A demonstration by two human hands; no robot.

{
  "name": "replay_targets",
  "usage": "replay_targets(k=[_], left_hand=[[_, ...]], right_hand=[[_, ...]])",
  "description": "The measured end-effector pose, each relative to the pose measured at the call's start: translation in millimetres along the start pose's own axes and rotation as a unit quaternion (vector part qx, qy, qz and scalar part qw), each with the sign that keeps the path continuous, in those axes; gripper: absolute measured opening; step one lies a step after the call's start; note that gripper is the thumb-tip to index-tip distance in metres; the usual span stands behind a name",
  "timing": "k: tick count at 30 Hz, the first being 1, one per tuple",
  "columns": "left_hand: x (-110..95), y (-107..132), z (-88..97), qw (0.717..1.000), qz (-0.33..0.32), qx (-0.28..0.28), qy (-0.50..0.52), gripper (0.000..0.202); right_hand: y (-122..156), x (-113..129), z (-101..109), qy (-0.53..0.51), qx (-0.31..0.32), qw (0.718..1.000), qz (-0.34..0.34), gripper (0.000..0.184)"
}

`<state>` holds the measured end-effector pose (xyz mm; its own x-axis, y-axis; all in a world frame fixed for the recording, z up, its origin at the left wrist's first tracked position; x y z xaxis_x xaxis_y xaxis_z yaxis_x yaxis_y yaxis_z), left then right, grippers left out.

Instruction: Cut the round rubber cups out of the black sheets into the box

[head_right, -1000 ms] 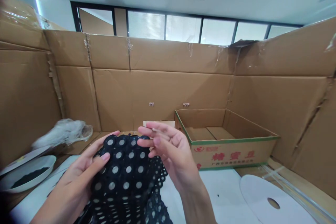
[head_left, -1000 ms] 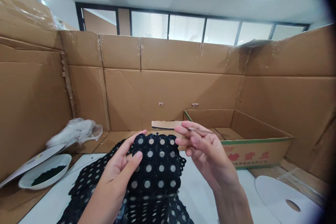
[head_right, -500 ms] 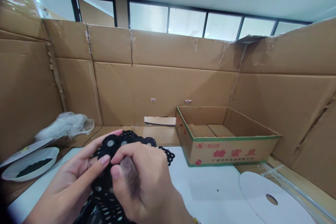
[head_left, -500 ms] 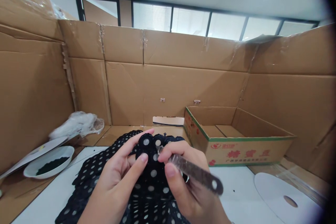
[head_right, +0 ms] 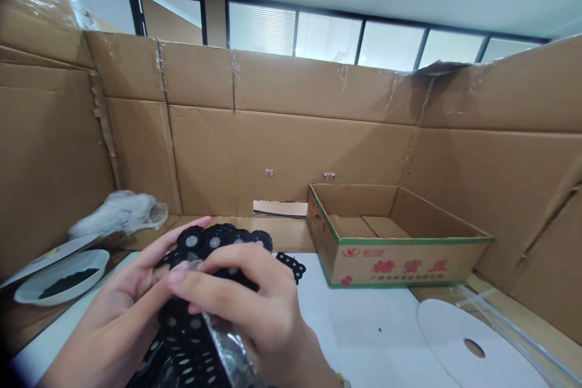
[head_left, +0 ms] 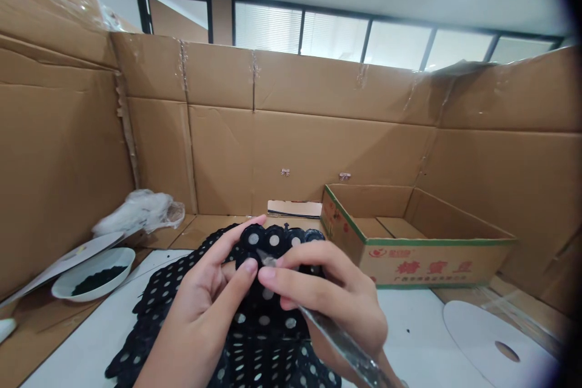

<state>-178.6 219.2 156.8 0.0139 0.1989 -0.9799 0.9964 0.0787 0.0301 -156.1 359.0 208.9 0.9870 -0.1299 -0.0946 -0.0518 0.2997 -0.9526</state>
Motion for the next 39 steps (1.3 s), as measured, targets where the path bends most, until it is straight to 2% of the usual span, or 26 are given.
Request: replay_targets(k=[3,9,19,25,29,34,39], left_hand=[[2.5,2.0,2.7,1.000,0.004,-0.013,-0.004,0.065],[2.4,5.4,7.2,0.999,-0.003,-0.038,-0.001,0.065],[5.8,5.1,5.2,0.999,0.002,-0.037,0.023,0.073],[4.0,7.9,5.3,0.999,-0.012,-0.049,0.008,0.076],[1.6,12.3,4.1,0.997,-0.016,-0.072,-0.029,0.072],[-12.5,23.0,2.7,0.983,-0.058,-0.137,-0.108,0.064],[-15.8,22.7,0.6,0.985,-0.073,-0.112,-0.108,0.056]], right_hand=[[-5.1,17.4,8.4,-0.013,-0.049,0.997,0.060,0.021],[-0.9,26.3,8.4,0.048,-0.091,0.992,0.073,0.010],[-2.8,25.1,5.6,0.071,-0.069,0.992,0.079,0.011],[-2.5,24.6,5.8,0.073,-0.083,0.991,0.079,0.012],[-8.5,26.1,4.1,0.086,-0.086,0.988,0.093,0.011],[-9.6,28.1,7.9,0.093,-0.159,0.978,0.101,0.018],[-6.1,27.9,7.8,0.080,-0.157,0.980,0.089,0.015]])
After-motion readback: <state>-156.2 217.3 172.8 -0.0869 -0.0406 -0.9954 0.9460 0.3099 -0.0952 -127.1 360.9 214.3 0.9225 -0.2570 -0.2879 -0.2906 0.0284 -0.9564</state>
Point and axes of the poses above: each hand's wrist, its own y-axis away from the middle knuckle, its own z-axis out of the back of the hand, x = y × z, the point moved 8 cm from there along -y, towards the middle knuckle, and after that the axes turned 12 degrees about z, right-handed, at the moved point
